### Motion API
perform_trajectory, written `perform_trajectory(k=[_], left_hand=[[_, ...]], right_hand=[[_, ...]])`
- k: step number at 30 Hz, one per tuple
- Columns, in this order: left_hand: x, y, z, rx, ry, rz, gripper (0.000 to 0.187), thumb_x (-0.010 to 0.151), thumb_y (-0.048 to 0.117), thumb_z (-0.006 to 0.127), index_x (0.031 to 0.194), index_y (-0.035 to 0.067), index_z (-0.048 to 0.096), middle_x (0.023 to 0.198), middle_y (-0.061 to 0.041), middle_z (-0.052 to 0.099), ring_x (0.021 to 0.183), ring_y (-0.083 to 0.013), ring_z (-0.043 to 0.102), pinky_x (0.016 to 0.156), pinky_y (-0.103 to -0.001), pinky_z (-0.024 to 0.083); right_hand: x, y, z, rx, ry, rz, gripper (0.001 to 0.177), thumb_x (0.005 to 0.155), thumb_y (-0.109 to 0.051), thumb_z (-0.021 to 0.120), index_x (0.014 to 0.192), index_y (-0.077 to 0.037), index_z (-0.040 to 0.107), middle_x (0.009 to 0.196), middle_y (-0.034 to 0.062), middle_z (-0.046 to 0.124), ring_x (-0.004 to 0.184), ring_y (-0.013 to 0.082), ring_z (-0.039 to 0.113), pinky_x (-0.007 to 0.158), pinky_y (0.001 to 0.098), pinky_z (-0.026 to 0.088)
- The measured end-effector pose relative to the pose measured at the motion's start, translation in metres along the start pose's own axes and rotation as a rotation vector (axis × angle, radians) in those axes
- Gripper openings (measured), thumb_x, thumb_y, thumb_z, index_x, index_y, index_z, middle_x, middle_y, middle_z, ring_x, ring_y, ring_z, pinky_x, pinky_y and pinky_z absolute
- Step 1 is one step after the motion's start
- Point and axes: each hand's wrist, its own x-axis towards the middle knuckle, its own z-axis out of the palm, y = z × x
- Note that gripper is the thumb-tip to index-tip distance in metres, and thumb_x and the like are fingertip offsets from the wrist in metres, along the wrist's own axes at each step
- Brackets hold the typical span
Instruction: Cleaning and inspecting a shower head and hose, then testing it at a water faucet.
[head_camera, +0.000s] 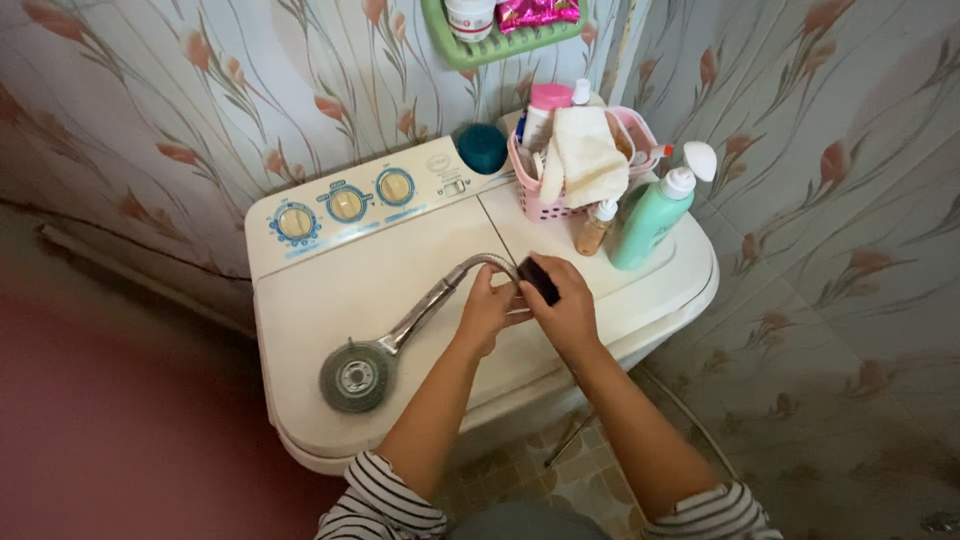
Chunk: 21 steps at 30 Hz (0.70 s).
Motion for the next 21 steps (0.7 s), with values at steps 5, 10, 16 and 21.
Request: perform_trajectory(k=[5, 10, 16, 21], left_hand=[[0.016, -0.007, -0.003, 0.032, -0.15, 0.014, 0.029, 0.097, 0.013, 0.058, 0.123, 0.01, 0.044, 0.101, -0.015, 0.069, 0.086, -0.0265, 0.073, 0.076, -0.045, 0.066], [0.035, -0.036, 0.0, -0.002, -0.143, 0.028, 0.023, 0.1, 0.015, 0.063, 0.118, 0.011, 0.05, 0.104, -0.012, 0.07, 0.091, -0.0206, 0.071, 0.084, -0.039, 0.062], [0.045, -0.055, -0.01, 0.059, -0.094, -0.014, 0.022, 0.097, 0.015, 0.067, 0.117, 0.013, 0.059, 0.111, 0.0, 0.063, 0.099, -0.0131, 0.061, 0.084, -0.035, 0.05], [0.035, -0.044, -0.02, 0.007, -0.152, -0.077, 0.046, 0.099, 0.029, 0.063, 0.142, 0.014, 0.064, 0.118, -0.002, 0.067, 0.102, -0.0163, 0.062, 0.087, -0.034, 0.053]], right_hand=[[-0.012, 0.038, -0.001, 0.153, 0.026, 0.176, 0.047, 0.091, -0.016, 0.075, 0.136, -0.008, 0.064, 0.119, 0.0076, 0.07, 0.103, 0.0187, 0.067, 0.092, 0.0306, 0.053], [-0.006, 0.067, -0.021, 0.311, -0.164, 0.351, 0.06, 0.091, -0.014, 0.08, 0.148, -0.013, 0.061, 0.099, 0.0052, 0.063, 0.088, 0.0133, 0.057, 0.079, 0.0283, 0.049], [0.005, 0.057, -0.02, 0.257, -0.281, 0.434, 0.066, 0.082, -0.013, 0.083, 0.143, -0.014, 0.058, 0.101, 0.0042, 0.068, 0.087, 0.0124, 0.062, 0.076, 0.0285, 0.053], [0.006, 0.067, -0.008, 0.252, -0.295, 0.356, 0.076, 0.077, -0.008, 0.08, 0.148, -0.016, 0.053, 0.099, 0.005, 0.066, 0.081, 0.0129, 0.058, 0.071, 0.0283, 0.051]])
